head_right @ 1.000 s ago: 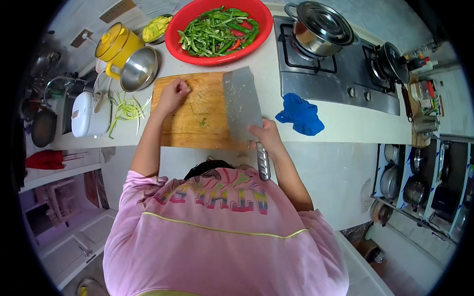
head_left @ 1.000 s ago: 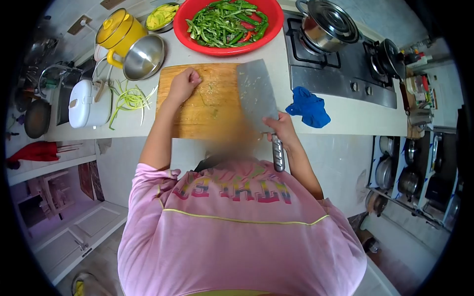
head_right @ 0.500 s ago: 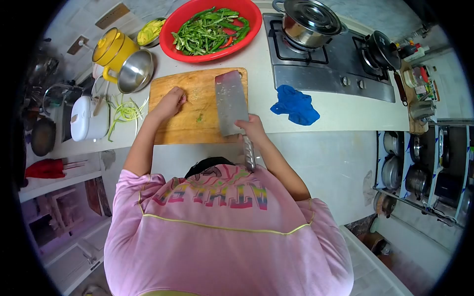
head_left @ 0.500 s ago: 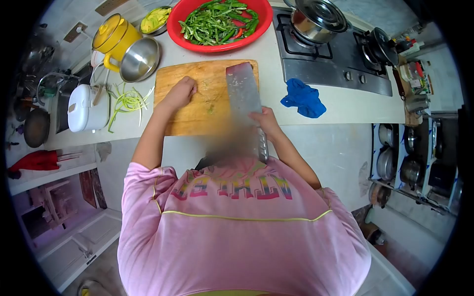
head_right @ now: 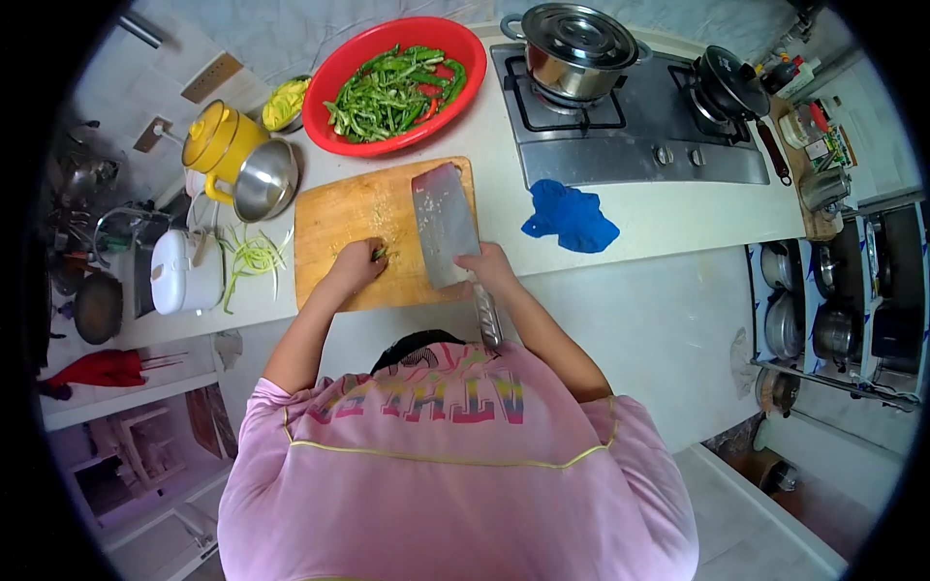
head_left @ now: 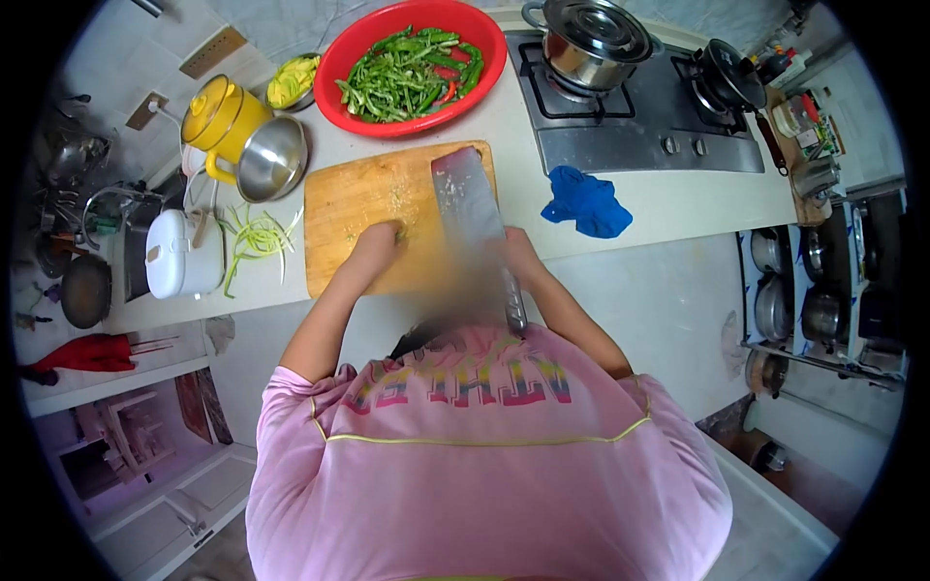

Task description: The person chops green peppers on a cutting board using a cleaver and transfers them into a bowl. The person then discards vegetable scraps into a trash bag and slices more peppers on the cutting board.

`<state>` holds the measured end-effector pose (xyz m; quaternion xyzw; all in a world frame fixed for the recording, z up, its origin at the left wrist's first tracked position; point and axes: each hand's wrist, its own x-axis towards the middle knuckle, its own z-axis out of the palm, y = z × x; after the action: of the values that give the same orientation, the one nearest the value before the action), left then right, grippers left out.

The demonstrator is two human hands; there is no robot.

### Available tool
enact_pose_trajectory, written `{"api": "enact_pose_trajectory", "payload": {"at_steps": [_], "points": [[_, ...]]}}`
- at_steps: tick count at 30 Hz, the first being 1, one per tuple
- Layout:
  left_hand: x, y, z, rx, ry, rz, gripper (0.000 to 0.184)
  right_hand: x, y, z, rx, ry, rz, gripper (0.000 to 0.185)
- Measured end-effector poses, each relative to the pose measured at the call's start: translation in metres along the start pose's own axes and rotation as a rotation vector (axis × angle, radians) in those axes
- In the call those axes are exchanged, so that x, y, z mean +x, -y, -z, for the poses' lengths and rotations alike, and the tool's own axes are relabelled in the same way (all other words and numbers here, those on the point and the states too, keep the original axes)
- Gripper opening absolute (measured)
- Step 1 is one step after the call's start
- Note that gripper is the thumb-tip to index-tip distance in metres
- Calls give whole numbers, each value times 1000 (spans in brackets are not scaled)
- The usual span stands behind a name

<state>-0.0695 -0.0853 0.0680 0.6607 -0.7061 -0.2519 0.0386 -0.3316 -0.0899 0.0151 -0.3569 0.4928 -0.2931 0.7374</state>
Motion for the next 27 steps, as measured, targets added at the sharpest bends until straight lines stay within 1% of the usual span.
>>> {"api": "enact_pose_trajectory", "payload": {"at_steps": [2,4,6,8,10,12,14,15,18,19,20,22,23,25,26,27], "points": [[3,-3,26,-27,66,34,24,-7,6,-2,40,11,-2,20],[9,-13,59,-107,-30,79,23,-6,4,-1,35,22,9,21],[24,-18,102,-16,-134,24,27,-9,8,0,29,30,-4,21],[48,-9,127,-98,-470,-164,28,-17,20,-2,24,33,-33,22],[81,-7,161,-133,-529,-89,30,-17,19,-4,33,21,-28,22],[109,-23,190,-189,-520,3,36,-18,21,-3,55,17,-62,21],[161,2,184,-45,-501,-179,43,-16,20,-2,41,4,-51,22],[167,2,179,22,-486,-266,47,-18,19,-4,33,-4,-53,22],[160,8,143,314,-428,-49,49,-23,26,-6,-122,-9,114,27],[146,-3,144,207,-518,-72,46,-24,27,-9,-189,-43,177,28],[137,3,141,158,-561,-105,44,-24,28,-11,-258,-82,237,29],[112,16,133,56,-650,-162,42,-19,19,-13,-213,-101,249,29],[91,19,128,-196,-601,-55,39,-24,21,-14,-89,-64,125,27],[56,54,102,-319,-655,-101,38,-19,3,-13,89,-47,186,27],[39,75,86,-361,-647,-51,40,-17,-3,-11,179,-40,220,28],[23,94,70,-402,-635,-4,42,-21,-5,-7,130,-85,231,27]]}}
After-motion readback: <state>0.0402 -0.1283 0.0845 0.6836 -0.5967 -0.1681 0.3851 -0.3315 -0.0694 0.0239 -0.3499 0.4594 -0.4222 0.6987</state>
